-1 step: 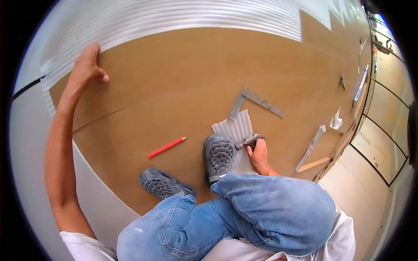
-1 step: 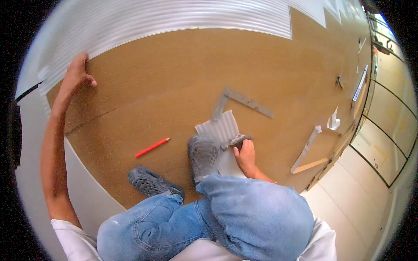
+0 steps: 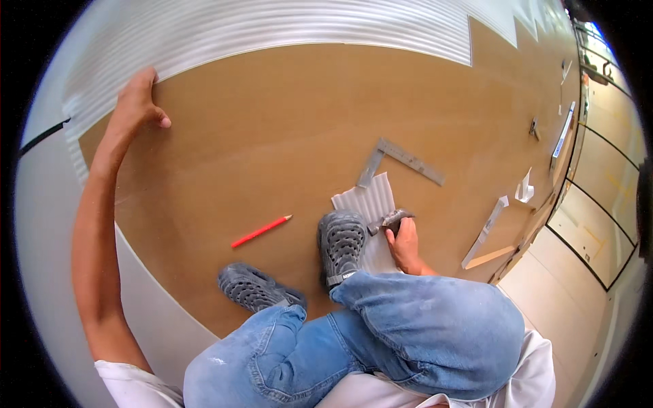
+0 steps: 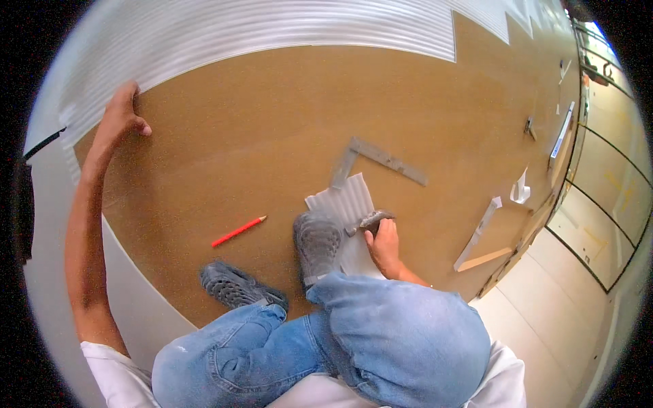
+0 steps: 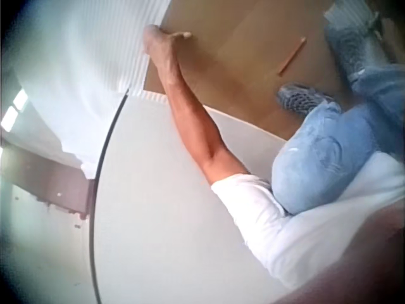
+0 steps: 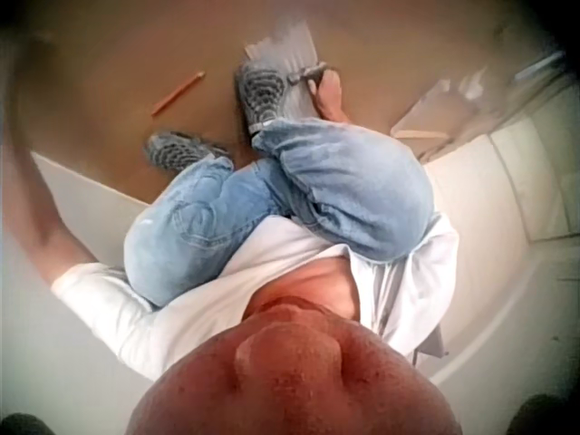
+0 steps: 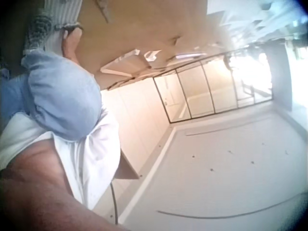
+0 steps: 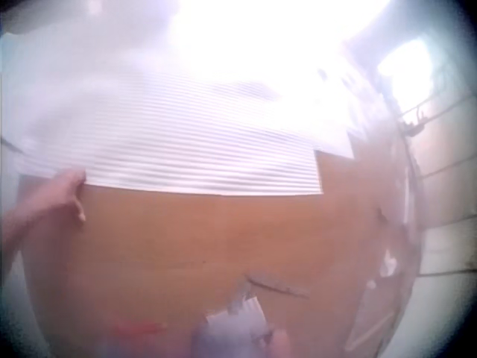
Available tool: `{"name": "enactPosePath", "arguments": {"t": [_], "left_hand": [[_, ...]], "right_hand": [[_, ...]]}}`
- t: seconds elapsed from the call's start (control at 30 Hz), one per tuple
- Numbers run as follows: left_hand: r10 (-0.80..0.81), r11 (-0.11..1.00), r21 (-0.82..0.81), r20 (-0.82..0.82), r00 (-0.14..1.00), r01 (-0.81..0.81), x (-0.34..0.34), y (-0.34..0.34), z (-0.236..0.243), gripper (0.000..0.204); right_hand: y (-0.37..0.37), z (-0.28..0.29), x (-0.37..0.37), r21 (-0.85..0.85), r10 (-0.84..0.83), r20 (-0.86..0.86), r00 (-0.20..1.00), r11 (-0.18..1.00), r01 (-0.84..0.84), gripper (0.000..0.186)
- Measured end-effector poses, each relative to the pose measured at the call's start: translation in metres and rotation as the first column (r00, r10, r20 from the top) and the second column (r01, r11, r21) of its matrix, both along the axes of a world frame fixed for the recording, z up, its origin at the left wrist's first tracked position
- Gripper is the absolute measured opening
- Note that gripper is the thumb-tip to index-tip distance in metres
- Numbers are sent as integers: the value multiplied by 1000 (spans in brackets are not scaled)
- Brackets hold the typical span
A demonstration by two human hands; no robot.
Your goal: The person marks flooring planks with a pencil and L-square, uses a hammer to tap pieces into place, and measures around a wall corner before taking a plank to a table saw to mark it for a custom cut.
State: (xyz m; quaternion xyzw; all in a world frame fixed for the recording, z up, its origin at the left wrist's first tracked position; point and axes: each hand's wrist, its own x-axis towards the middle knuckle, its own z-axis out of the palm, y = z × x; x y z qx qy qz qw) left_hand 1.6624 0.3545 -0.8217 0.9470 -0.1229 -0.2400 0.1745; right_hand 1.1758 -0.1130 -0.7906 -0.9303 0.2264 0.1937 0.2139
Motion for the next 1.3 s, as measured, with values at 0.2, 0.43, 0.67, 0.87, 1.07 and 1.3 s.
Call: {"name": "enactPosePath", "arguments": {"t": [0.2, 0.43, 0.67, 0.87, 1.07, 1.3], "left_hand": [[-6, 1000, -14, 4, 1000, 6, -10, 1, 1, 60], [-360, 932, 37, 173, 917, 360, -6, 22, -16, 74], [-275, 961, 90, 177, 945, 262, -11, 13, -14, 74], [-260, 965, 104, 300, 918, 239, -24, 14, -6, 70], [-259, 963, 29, 383, 887, 269, -23, 7, -10, 75], [-195, 976, -12, 380, 904, 216, -33, 8, 1, 83]], "right_hand": [[-3, 3, 0, -109, 43, -105, 994, 993, -54, 38], [-7, 29, 64, 4, -46, 122, 991, 999, 46, 28], [-21, 49, 181, 273, -299, 124, 946, 927, 257, 23], [-27, 51, 340, 133, 139, 294, 946, 974, -184, 40], [-28, 19, 498, -312, 669, 129, 732, 728, -611, 35], [54, 20, 566, -345, 762, -220, 609, 523, -780, 23]]}}
